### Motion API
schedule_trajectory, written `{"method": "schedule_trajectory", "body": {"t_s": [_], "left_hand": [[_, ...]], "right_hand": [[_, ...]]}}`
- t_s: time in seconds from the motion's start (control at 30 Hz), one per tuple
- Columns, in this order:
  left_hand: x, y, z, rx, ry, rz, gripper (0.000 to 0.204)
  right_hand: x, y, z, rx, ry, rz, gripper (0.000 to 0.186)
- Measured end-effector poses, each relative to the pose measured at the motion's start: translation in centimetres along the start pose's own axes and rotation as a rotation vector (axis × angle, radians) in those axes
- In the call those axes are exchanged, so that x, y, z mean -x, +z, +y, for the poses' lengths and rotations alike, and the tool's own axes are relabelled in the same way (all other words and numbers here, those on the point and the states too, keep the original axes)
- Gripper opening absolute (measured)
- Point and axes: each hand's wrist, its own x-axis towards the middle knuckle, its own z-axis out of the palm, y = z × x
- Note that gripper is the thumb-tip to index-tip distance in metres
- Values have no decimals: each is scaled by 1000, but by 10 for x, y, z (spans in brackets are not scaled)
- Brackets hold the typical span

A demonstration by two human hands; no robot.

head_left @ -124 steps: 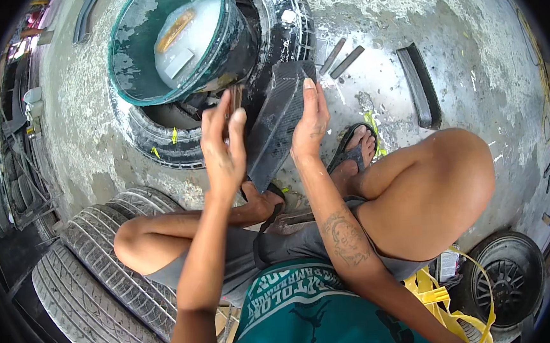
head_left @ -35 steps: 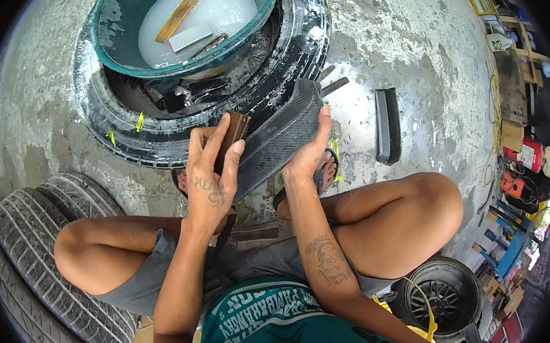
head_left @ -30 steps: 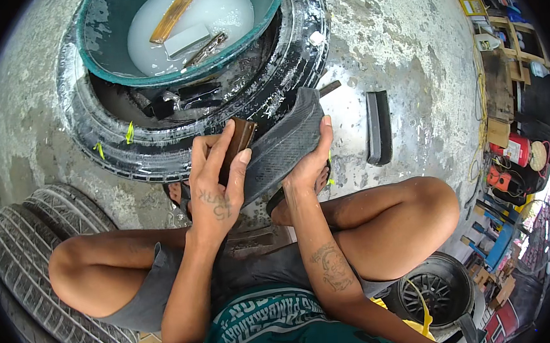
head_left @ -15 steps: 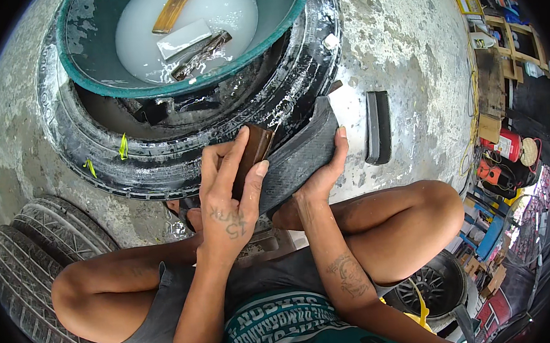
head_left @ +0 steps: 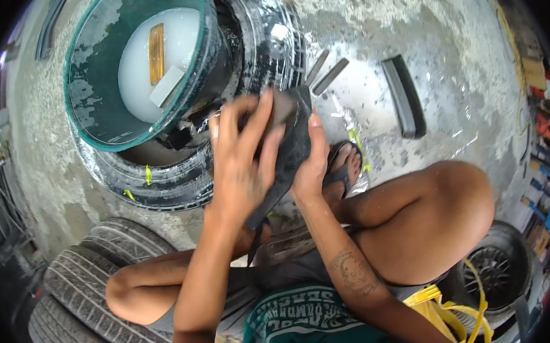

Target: The recorder is wet sanding a black car trim piece using a sanding block and a bucket of soapy water.

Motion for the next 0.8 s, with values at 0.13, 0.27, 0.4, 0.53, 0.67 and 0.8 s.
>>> {"method": "schedule_trajectory", "body": {"t_s": [0.13,0.27,0.4,0.53,0.67,0.8], "left_hand": [[-26,4,-1,-19,53,-34,53],[39,-15,-4,-70,-79,-155,53],[-42,3,-2,-112,93,-64,48],[-6,-4,-4,-80,103,-81,49],[3,-10,-3,-146,124,-95,51],[-55,12,8,-148,120,-88,50]], "right_hand": [[0,-1,-3,170,-110,47,71],[-2,-2,-15,215,-124,40,69],[6,6,-12,244,-139,66,68],[-1,1,-16,188,-152,34,68],[5,1,-9,218,-127,49,66],[4,4,-18,241,-152,53,67]]}}
